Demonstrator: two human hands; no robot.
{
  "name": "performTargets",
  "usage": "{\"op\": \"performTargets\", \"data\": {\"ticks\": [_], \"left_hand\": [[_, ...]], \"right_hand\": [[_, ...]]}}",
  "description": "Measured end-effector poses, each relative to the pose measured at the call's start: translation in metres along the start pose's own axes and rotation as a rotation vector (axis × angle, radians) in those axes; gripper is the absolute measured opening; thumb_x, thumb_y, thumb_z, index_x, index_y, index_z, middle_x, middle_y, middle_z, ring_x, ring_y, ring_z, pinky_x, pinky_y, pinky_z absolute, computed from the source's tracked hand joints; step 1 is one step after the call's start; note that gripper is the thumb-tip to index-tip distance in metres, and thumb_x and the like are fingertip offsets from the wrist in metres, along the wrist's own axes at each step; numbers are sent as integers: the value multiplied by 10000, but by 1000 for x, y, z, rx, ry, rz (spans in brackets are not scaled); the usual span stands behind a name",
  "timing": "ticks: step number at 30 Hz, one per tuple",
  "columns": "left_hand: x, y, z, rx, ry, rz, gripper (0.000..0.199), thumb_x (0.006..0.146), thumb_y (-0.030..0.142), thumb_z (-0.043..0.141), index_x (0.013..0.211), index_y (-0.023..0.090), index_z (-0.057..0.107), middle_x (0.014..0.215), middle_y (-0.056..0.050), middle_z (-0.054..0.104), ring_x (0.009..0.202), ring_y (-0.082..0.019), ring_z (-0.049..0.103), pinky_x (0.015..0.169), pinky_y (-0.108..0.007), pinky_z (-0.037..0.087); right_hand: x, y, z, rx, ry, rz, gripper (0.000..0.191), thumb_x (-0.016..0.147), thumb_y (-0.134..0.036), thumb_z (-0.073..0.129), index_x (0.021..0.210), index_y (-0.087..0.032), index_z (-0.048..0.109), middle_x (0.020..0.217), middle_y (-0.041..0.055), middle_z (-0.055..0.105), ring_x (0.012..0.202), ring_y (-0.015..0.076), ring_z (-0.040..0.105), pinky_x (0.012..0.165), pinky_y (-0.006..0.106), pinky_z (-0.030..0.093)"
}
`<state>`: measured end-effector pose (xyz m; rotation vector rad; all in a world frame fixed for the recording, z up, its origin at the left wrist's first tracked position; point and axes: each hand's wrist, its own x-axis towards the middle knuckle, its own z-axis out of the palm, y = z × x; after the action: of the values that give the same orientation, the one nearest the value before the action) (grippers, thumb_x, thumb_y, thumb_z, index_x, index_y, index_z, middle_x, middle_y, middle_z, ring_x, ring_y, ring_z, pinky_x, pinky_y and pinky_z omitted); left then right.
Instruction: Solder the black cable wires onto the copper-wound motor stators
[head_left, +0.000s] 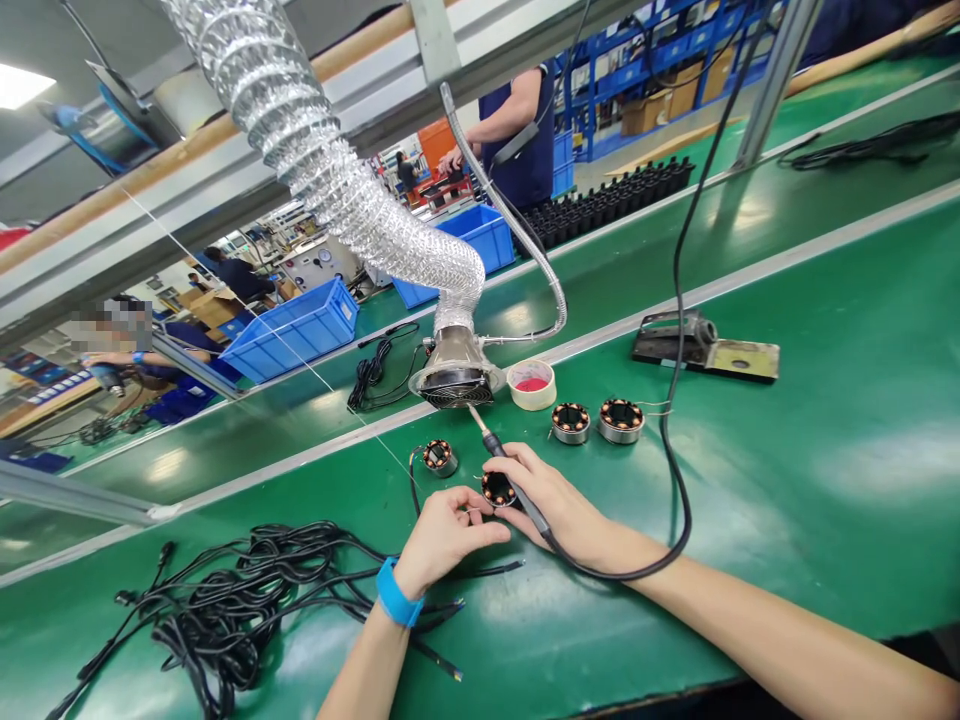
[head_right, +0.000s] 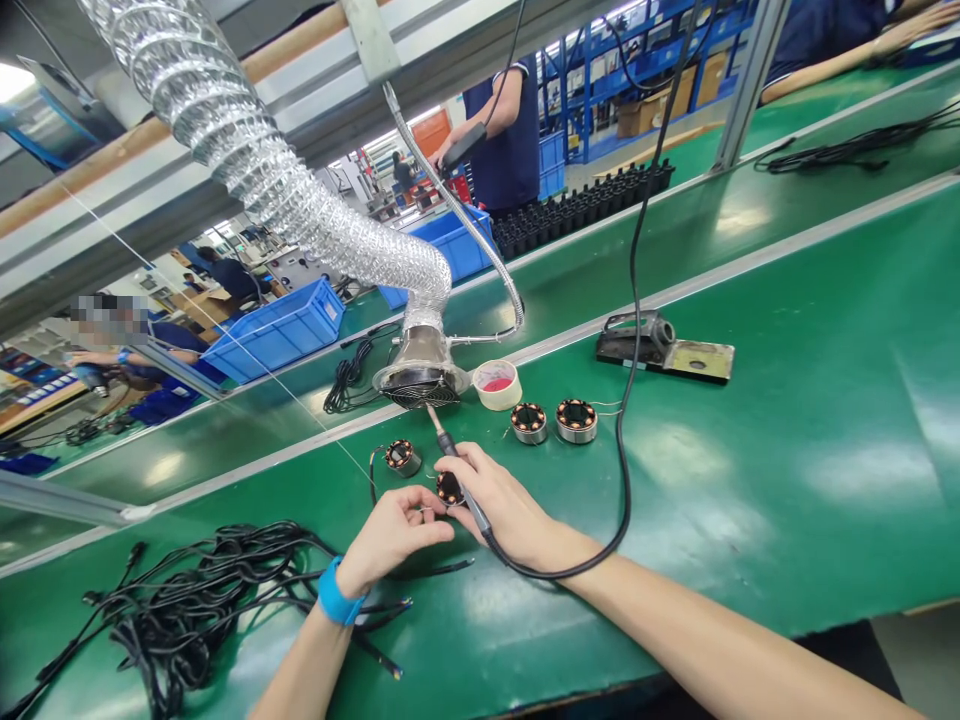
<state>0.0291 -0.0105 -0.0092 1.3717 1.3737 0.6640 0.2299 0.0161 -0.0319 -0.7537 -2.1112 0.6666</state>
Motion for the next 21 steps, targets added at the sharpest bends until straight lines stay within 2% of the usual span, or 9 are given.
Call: {"op": "performTargets", "data": {"ticks": [7, 10, 14, 16, 19, 21], "left_hand": [[3, -3, 5, 160, 67, 94, 321, 675, 371, 818, 805, 121, 665, 726, 17, 556, 581, -82, 352, 543, -228, 271], [1, -2, 2, 178, 38, 116, 268, 748, 380, 756, 766, 126, 671, 683, 22, 538, 584, -91, 362, 553, -233, 276], [-4, 4, -1, 84, -15, 106, 307, 815, 426, 689, 735, 130, 676, 653, 3, 567, 626, -113, 444, 592, -230, 320], [-6, 4, -1, 4, -28, 75, 325, 824, 448, 681, 752, 132, 688, 633, 1, 583, 581, -98, 418, 547, -219, 282], [-7, 0, 2, -167, -38, -23, 356, 819, 487, 684, 823, 132, 695, 563, 25, 551, 470, -61, 235, 469, -232, 122], [-6, -4, 4, -263, -44, -52, 372, 804, 496, 702, 846, 127, 689, 543, 30, 537, 461, -54, 187, 471, -240, 83]], "right_hand": [[1, 2, 3, 5, 16, 13, 511, 851, -131, 658, 1300, -246, 441, 1210, 89, 492, 945, 185, 593, 850, 344, 529], [0, 3, 3, -3, 16, 24, 515, 859, -147, 658, 1311, -252, 434, 1228, 95, 482, 961, 192, 598, 871, 357, 529], [0, -1, 0, -22, 3, 29, 501, 861, -173, 670, 1301, -232, 438, 1245, 107, 468, 967, 186, 591, 873, 338, 524], [1, -3, -2, -42, -14, 37, 474, 863, -199, 679, 1281, -217, 457, 1216, 104, 481, 932, 177, 584, 832, 313, 524], [1, -5, -2, -70, -13, 48, 486, 838, -197, 707, 1264, -205, 473, 1177, 92, 497, 905, 170, 576, 803, 294, 516], [0, -4, -1, -92, -9, 48, 509, 807, -169, 725, 1253, -208, 485, 1150, 78, 506, 909, 171, 571, 801, 287, 506]]}}
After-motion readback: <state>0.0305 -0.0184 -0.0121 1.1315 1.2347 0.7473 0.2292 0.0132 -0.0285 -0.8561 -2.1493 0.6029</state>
